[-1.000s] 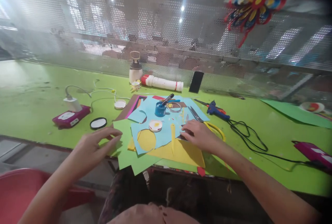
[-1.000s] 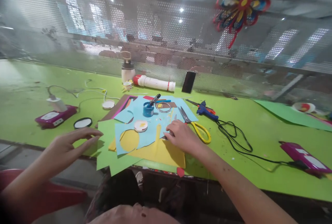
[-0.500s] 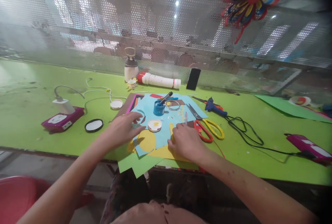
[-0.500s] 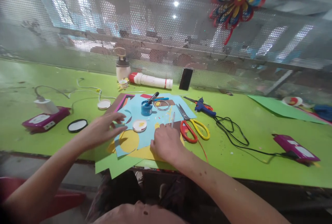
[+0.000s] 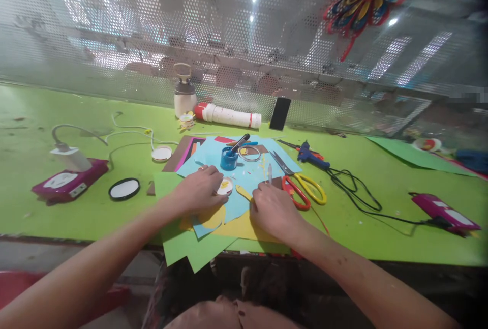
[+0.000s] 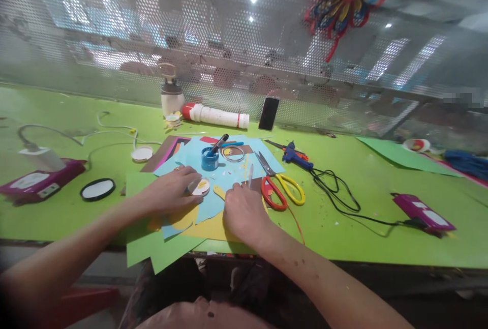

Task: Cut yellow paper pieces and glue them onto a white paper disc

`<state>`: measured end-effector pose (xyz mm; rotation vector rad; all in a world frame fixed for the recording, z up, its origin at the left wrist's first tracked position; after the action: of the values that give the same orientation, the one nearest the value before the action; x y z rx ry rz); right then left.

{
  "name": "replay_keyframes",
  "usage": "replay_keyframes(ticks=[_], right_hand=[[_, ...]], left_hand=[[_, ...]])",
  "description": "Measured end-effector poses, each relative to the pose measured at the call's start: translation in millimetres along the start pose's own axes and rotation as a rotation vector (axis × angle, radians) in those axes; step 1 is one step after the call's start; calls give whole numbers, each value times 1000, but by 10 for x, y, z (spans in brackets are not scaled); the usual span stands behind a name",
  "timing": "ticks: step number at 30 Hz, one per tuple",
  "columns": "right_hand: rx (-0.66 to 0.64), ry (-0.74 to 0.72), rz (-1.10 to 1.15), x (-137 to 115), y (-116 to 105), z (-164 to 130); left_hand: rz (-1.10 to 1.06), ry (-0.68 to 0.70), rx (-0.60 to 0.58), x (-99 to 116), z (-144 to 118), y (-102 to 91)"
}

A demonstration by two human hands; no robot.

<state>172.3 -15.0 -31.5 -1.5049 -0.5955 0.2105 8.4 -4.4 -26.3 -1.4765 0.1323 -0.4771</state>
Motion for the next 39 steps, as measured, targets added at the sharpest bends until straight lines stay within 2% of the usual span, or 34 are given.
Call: replay_keyframes(ticks=[9, 18, 24, 32, 39], right_hand=[[17, 21, 41, 60, 15, -5], [113, 88, 201, 181, -69, -61], [192, 61, 348, 137, -114, -11], [237, 72, 462, 170, -99, 82], [186, 49, 572, 254, -82, 152]], left_hand=[[-18, -40, 26, -46, -8, 20], [-47, -38, 24, 16, -18, 35], [-194, -72, 57, 62, -32, 63], [-336, -157, -35, 74, -6, 51], [-291, -75, -72, 203, 128, 88]])
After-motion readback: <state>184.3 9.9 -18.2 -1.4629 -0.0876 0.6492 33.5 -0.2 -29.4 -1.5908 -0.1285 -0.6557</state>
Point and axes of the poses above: each hand's wrist, its own z-axis towards the middle knuckle, its own y-axis out of the palm, x = y × z, the point moved 5 cm from there along z, towards the middle knuckle, and after that the axes turned 1 degree about -z, right-handed, at the moved point
